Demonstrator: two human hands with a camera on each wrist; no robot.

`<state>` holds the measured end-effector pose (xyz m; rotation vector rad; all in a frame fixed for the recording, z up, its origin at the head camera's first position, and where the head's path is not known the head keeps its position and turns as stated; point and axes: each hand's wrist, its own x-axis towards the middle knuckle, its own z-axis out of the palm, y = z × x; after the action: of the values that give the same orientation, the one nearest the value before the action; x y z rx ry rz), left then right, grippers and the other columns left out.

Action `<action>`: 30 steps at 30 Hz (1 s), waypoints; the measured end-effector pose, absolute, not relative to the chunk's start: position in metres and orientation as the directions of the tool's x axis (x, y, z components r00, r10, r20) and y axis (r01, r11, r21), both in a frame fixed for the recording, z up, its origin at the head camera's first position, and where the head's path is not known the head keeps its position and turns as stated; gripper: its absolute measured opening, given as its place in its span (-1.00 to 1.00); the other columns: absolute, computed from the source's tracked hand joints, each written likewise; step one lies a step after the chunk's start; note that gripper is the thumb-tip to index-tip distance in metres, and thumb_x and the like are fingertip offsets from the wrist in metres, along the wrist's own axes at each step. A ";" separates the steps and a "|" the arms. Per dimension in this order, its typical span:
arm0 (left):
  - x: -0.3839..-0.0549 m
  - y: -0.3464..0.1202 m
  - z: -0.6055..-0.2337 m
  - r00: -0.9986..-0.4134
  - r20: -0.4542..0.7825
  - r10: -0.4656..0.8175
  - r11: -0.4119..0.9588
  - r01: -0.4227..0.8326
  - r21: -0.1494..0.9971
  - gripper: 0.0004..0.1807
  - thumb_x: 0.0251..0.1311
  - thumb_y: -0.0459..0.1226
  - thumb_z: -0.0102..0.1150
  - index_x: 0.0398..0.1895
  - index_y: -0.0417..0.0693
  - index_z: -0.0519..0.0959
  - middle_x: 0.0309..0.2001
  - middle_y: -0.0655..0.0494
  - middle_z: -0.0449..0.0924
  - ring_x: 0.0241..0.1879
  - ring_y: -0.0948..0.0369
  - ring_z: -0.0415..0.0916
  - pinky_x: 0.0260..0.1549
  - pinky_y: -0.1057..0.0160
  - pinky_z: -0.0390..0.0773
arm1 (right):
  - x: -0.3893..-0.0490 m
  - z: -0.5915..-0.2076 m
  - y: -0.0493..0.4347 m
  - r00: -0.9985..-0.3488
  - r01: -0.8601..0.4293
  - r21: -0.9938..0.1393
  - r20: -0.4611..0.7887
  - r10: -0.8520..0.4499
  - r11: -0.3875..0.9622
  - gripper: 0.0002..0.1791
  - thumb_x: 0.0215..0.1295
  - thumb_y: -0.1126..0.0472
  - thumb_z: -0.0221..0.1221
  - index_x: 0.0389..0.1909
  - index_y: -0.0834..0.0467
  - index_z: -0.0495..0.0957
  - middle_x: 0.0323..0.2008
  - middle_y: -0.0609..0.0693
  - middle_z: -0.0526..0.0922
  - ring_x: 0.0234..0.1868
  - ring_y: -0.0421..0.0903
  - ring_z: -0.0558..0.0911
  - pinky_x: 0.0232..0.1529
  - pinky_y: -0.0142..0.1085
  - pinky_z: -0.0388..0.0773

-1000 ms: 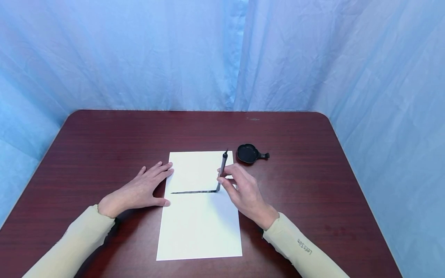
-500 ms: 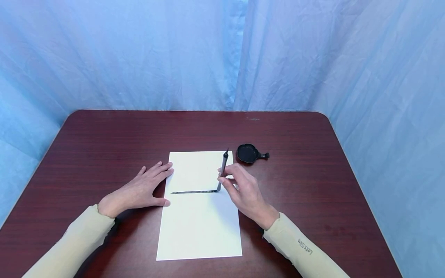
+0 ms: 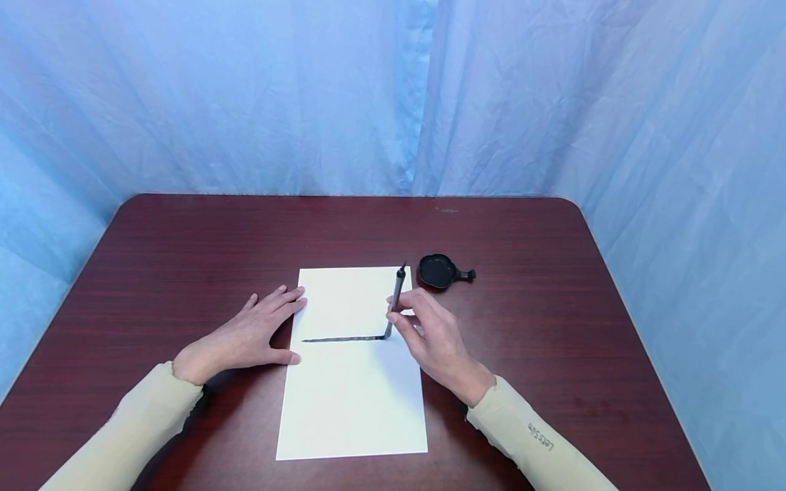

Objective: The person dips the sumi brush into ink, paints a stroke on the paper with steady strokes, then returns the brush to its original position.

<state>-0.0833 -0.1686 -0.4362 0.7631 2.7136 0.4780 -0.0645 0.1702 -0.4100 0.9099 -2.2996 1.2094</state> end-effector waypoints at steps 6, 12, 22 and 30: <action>-0.083 -0.169 -0.436 -0.820 -0.176 0.545 0.805 0.453 0.383 0.05 0.13 0.09 0.50 0.58 -0.17 0.25 0.62 -0.07 0.10 0.59 -0.19 -0.02 0.35 -0.53 0.02 | -0.065 -0.411 0.171 -0.718 -0.695 -0.581 0.593 -0.365 0.424 -0.52 0.07 0.61 0.41 0.02 0.28 0.54 -0.08 0.11 0.66 -0.18 -0.05 0.76 -0.18 -0.38 0.69; -0.082 -0.169 -0.436 -0.820 -0.178 0.544 0.807 0.452 0.380 0.06 0.12 0.09 0.51 0.58 -0.18 0.24 0.62 -0.07 0.09 0.59 -0.19 -0.03 0.35 -0.52 0.01 | -0.064 -0.411 0.172 -0.720 -0.693 -0.580 0.592 -0.362 0.429 -0.50 0.06 0.61 0.41 0.02 0.27 0.54 -0.08 0.11 0.66 -0.19 -0.04 0.76 -0.19 -0.38 0.70; -0.082 -0.169 -0.436 -0.818 -0.178 0.547 0.803 0.452 0.387 0.05 0.13 0.08 0.50 0.59 -0.18 0.24 0.63 -0.07 0.08 0.59 -0.19 -0.04 0.36 -0.52 0.00 | -0.064 -0.411 0.173 -0.725 -0.688 -0.581 0.586 -0.362 0.436 -0.50 0.07 0.61 0.41 0.02 0.27 0.54 -0.08 0.10 0.66 -0.19 -0.05 0.76 -0.18 -0.39 0.69; -0.083 -0.169 -0.436 -0.817 -0.177 0.549 0.802 0.455 0.386 0.05 0.13 0.08 0.50 0.59 -0.18 0.24 0.62 -0.07 0.09 0.59 -0.19 -0.03 0.35 -0.52 0.01 | -0.063 -0.410 0.174 -0.727 -0.685 -0.576 0.586 -0.359 0.446 -0.51 0.07 0.60 0.41 0.02 0.27 0.55 -0.08 0.10 0.67 -0.19 -0.06 0.76 -0.19 -0.38 0.70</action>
<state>-0.0828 -0.1691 -0.4361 0.7718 2.7097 0.4776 -0.0633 0.1741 -0.4100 0.8843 -2.3226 1.1831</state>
